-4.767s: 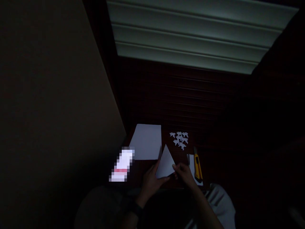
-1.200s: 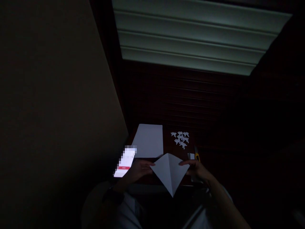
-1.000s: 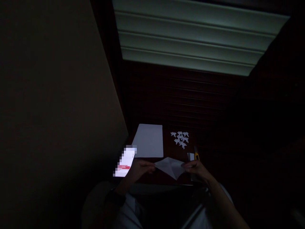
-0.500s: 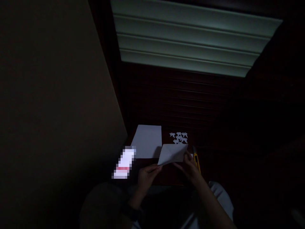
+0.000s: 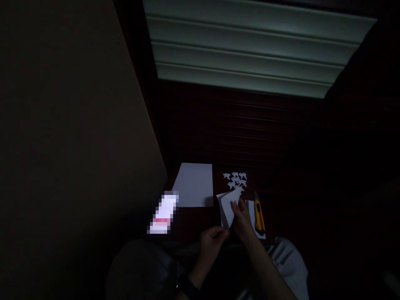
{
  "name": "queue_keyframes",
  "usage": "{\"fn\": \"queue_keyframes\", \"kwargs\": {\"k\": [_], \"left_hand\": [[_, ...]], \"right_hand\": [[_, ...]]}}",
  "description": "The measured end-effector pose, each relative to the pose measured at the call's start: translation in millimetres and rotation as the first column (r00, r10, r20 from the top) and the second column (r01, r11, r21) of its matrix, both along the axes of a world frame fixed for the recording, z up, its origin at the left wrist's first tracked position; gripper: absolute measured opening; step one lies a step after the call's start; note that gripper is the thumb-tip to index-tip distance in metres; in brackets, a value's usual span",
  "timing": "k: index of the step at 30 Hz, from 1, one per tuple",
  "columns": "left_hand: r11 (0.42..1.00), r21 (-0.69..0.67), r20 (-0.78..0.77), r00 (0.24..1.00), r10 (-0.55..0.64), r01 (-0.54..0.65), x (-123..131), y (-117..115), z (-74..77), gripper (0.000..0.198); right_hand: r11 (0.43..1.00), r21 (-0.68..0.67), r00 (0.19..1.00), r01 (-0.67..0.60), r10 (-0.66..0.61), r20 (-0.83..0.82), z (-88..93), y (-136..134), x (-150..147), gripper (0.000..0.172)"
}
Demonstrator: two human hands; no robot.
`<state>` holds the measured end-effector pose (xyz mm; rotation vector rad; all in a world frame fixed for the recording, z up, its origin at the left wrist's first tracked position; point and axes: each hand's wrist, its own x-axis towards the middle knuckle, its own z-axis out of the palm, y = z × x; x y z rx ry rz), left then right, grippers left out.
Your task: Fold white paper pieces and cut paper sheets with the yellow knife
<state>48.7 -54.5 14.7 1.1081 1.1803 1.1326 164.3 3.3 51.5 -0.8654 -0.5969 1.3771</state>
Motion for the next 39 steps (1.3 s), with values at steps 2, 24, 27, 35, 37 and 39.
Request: {"fn": "queue_keyframes", "kwargs": {"k": [2, 24, 27, 35, 37, 39], "left_hand": [[1.000, 0.020, -0.004, 1.000, 0.008, -0.008, 1, -2, 4.8, 0.027], [0.974, 0.151, -0.083, 0.979, 0.185, -0.171, -36, 66, 2.5, 0.029], [0.971, 0.135, -0.066, 0.976, 0.207, -0.197, -38, 68, -2.4, 0.029], [0.990, -0.011, 0.099, 0.985, 0.139, -0.138, -37, 62, -11.1, 0.048], [0.993, -0.032, 0.144, 0.983, 0.117, -0.114, -36, 60, -13.2, 0.049], [0.994, -0.036, 0.164, 0.980, 0.109, -0.104, -36, 58, -15.6, 0.048]], "right_hand": [[1.000, 0.009, 1.000, 0.010, -0.010, 0.027, 0.0, 0, -1, 0.050], [0.963, -0.126, 0.962, -0.239, 0.252, 0.102, -20.4, 4, -3, 0.041], [0.963, -0.155, 0.957, -0.223, 0.246, 0.156, -27.3, 3, -6, 0.038], [0.974, -0.167, 0.970, -0.155, 0.182, 0.159, -40.6, 5, -5, 0.042], [0.975, -0.159, 0.975, -0.152, 0.174, 0.136, -41.2, 4, -4, 0.044], [0.978, -0.147, 0.980, -0.150, 0.167, 0.110, -41.8, 2, -4, 0.045]]}}
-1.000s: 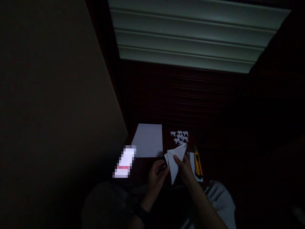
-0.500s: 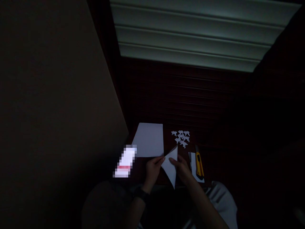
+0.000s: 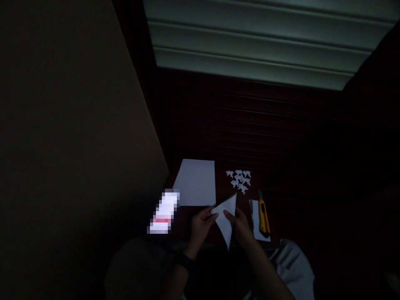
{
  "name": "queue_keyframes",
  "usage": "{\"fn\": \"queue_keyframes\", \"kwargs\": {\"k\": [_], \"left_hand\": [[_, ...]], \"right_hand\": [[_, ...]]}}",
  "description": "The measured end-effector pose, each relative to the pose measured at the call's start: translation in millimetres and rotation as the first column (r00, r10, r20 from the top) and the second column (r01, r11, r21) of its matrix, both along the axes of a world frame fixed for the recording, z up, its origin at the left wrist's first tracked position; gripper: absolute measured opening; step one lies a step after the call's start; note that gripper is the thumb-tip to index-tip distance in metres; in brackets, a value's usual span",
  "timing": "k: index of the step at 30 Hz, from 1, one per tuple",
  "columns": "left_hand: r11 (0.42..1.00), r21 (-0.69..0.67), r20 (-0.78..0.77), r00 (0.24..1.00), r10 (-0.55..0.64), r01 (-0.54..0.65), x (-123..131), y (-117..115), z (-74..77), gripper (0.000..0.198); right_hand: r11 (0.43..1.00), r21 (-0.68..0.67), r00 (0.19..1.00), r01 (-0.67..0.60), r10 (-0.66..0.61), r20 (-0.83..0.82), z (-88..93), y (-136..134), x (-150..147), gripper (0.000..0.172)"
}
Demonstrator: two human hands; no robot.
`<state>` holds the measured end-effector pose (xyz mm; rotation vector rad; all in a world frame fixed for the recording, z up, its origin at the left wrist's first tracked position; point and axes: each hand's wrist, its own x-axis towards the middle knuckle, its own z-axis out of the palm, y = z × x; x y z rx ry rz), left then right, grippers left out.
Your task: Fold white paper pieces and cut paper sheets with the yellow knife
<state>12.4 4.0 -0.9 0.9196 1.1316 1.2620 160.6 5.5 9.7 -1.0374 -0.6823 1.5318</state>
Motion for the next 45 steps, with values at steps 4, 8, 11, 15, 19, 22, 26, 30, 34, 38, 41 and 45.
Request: {"fn": "queue_keyframes", "kwargs": {"k": [4, 8, 11, 15, 19, 22, 26, 30, 34, 38, 41, 45], "left_hand": [[1.000, 0.011, -0.022, 1.000, 0.000, 0.000, -1, 0, -4.3, 0.045], [1.000, 0.023, -0.061, 0.998, -0.017, 0.018, -3, 0, -4.6, 0.045], [0.999, 0.040, -0.085, 0.996, -0.031, 0.035, -4, -1, -2.8, 0.041], [0.997, 0.062, -0.086, 0.996, -0.033, 0.038, -4, -1, -0.9, 0.035], [0.999, 0.045, -0.049, 0.999, -0.017, 0.020, -2, -1, -0.2, 0.035], [0.999, 0.030, -0.047, 0.999, -0.012, 0.013, -2, -1, 0.7, 0.036], [0.999, 0.037, -0.149, 0.989, -0.004, 0.010, -3, -2, 1.6, 0.042], [0.997, 0.072, -0.224, 0.974, 0.020, -0.004, -4, -2, -1.1, 0.041], [0.996, 0.084, -0.215, 0.976, 0.041, -0.024, -4, -1, -4.7, 0.039], [0.996, 0.083, -0.163, 0.986, 0.029, -0.016, -4, 0, -5.3, 0.036], [0.998, 0.067, -0.146, 0.989, 0.027, -0.017, -5, 0, -5.4, 0.037], [0.999, 0.051, -0.151, 0.989, 0.005, 0.003, -7, 1, -6.3, 0.038]], "right_hand": [[1.000, -0.025, 1.000, -0.002, 0.001, -0.030, -2.3, -3, 2, 0.043], [0.999, -0.046, 1.000, 0.000, -0.002, -0.031, -3.4, -4, 4, 0.042], [0.999, -0.040, 1.000, -0.015, 0.014, -0.022, -2.3, -4, 4, 0.041], [0.999, -0.031, 0.999, -0.038, 0.038, -0.014, -2.5, -4, 5, 0.038], [0.999, -0.039, 0.999, -0.027, 0.026, -0.024, -5.6, -4, 5, 0.039], [0.999, -0.021, 0.999, -0.031, 0.031, -0.026, -6.2, -4, 5, 0.038], [1.000, -0.016, 1.000, -0.025, 0.025, 0.005, -3.8, -5, 4, 0.039], [1.000, 0.003, 0.997, -0.031, 0.030, 0.068, -2.7, -5, 3, 0.041], [1.000, 0.010, 0.991, 0.000, -0.002, 0.136, -3.6, -6, 1, 0.048], [0.997, 0.060, 0.989, 0.039, -0.048, 0.141, 4.0, -6, -3, 0.069], [0.979, 0.172, 0.974, 0.110, -0.140, 0.176, 14.3, -3, -4, 0.075], [0.942, 0.313, 0.885, 0.124, -0.248, 0.394, 19.8, 6, 2, 0.063]]}}
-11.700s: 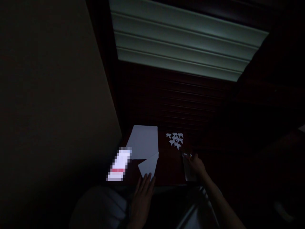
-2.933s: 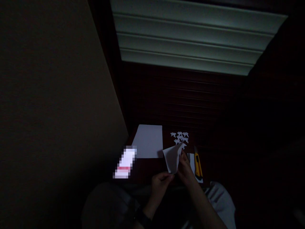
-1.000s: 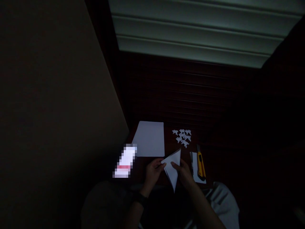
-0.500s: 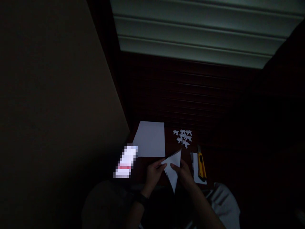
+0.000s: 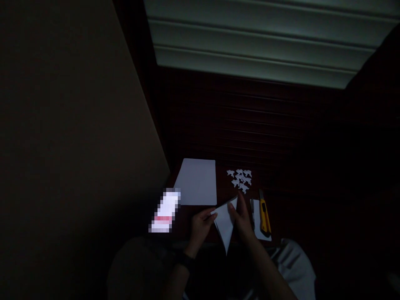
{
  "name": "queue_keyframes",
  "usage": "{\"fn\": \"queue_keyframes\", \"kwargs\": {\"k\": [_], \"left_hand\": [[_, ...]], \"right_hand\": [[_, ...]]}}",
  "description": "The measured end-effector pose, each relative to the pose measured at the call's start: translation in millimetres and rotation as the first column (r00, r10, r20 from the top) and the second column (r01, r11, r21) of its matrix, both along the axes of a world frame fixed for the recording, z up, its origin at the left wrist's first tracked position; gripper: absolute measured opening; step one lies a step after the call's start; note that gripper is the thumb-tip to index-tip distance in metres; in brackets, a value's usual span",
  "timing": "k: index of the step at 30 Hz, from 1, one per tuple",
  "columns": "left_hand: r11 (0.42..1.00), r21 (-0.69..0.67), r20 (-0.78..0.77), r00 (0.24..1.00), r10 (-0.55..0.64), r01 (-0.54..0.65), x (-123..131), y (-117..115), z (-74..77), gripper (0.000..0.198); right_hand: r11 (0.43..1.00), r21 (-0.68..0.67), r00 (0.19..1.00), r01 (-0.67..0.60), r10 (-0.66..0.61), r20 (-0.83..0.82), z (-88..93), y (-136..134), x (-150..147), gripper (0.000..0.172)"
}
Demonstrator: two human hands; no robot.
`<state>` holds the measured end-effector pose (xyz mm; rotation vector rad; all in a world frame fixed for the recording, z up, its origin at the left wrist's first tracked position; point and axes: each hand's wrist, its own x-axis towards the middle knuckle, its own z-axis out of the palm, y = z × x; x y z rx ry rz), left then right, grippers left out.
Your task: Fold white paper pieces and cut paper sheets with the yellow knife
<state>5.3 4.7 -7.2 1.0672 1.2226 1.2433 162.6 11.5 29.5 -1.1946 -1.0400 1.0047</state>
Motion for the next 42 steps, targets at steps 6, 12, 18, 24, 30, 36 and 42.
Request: {"fn": "queue_keyframes", "kwargs": {"k": [6, 12, 18, 24, 30, 36, 42], "left_hand": [[0.999, 0.039, -0.018, 0.999, -0.028, 0.028, -2, 0, 0.9, 0.030], [0.998, 0.048, -0.059, 0.997, -0.046, 0.049, -4, 1, 1.0, 0.030], [0.998, 0.038, -0.042, 0.998, -0.053, 0.055, -4, 1, 1.5, 0.030], [0.997, -0.019, 0.060, 0.995, -0.074, 0.075, -2, 2, 1.0, 0.036], [0.998, -0.026, 0.072, 0.996, -0.052, 0.054, -1, 2, -2.3, 0.038], [0.999, -0.006, 0.038, 0.999, -0.036, 0.036, -2, 2, 0.9, 0.036], [0.999, 0.001, 0.017, 0.999, -0.039, 0.039, -2, 1, 1.8, 0.033]], "right_hand": [[0.994, 0.011, 0.966, -0.106, 0.100, 0.239, -11.4, 13, 8, 0.029], [0.990, 0.041, 0.909, -0.137, 0.109, 0.401, -7.2, 18, 12, 0.024], [0.970, 0.115, 0.787, -0.213, 0.101, 0.608, 15.0, 19, 18, 0.015], [0.956, 0.110, 0.778, -0.271, 0.150, 0.610, 20.8, 21, 19, 0.010], [0.957, 0.137, 0.748, -0.255, 0.106, 0.655, 20.5, 20, 17, 0.009], [0.963, 0.140, 0.735, -0.229, 0.077, 0.674, 14.9, 17, 14, 0.011], [0.974, 0.133, 0.747, -0.186, 0.052, 0.663, 9.9, 16, 11, 0.011]]}}
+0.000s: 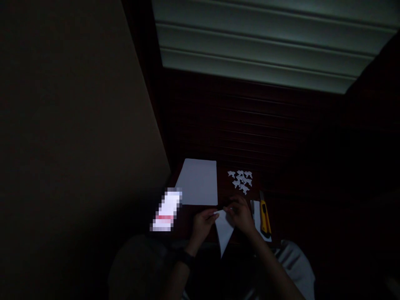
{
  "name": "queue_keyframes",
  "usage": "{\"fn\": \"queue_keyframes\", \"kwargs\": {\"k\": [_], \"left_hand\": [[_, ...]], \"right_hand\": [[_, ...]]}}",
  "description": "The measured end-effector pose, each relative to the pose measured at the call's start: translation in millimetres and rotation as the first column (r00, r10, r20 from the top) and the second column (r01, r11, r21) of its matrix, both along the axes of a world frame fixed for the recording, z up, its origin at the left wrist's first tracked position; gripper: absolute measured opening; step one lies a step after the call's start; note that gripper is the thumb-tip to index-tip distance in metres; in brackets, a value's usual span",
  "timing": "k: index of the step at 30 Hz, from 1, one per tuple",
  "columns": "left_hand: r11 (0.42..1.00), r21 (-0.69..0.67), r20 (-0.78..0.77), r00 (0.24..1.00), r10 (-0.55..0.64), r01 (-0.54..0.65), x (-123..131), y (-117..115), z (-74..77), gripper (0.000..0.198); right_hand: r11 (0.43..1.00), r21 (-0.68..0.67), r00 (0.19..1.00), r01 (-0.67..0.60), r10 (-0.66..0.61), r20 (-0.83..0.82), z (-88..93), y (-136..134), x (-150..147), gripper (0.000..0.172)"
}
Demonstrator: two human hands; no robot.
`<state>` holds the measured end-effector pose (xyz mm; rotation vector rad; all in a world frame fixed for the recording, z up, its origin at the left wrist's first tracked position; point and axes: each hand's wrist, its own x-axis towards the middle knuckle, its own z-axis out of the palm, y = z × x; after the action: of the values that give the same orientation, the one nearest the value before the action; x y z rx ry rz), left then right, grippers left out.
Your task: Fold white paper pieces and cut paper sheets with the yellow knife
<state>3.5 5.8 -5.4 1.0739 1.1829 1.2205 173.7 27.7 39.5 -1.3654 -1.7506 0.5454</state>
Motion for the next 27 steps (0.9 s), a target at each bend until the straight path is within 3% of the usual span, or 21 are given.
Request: {"fn": "queue_keyframes", "kwargs": {"k": [27], "left_hand": [[1.000, 0.028, -0.039, 0.999, 0.010, -0.009, 0.8, -0.4, -1.7, 0.031]], "right_hand": [[0.999, 0.008, 0.996, 0.031, -0.032, 0.082, -0.5, -0.4, -2.2, 0.009]]}}
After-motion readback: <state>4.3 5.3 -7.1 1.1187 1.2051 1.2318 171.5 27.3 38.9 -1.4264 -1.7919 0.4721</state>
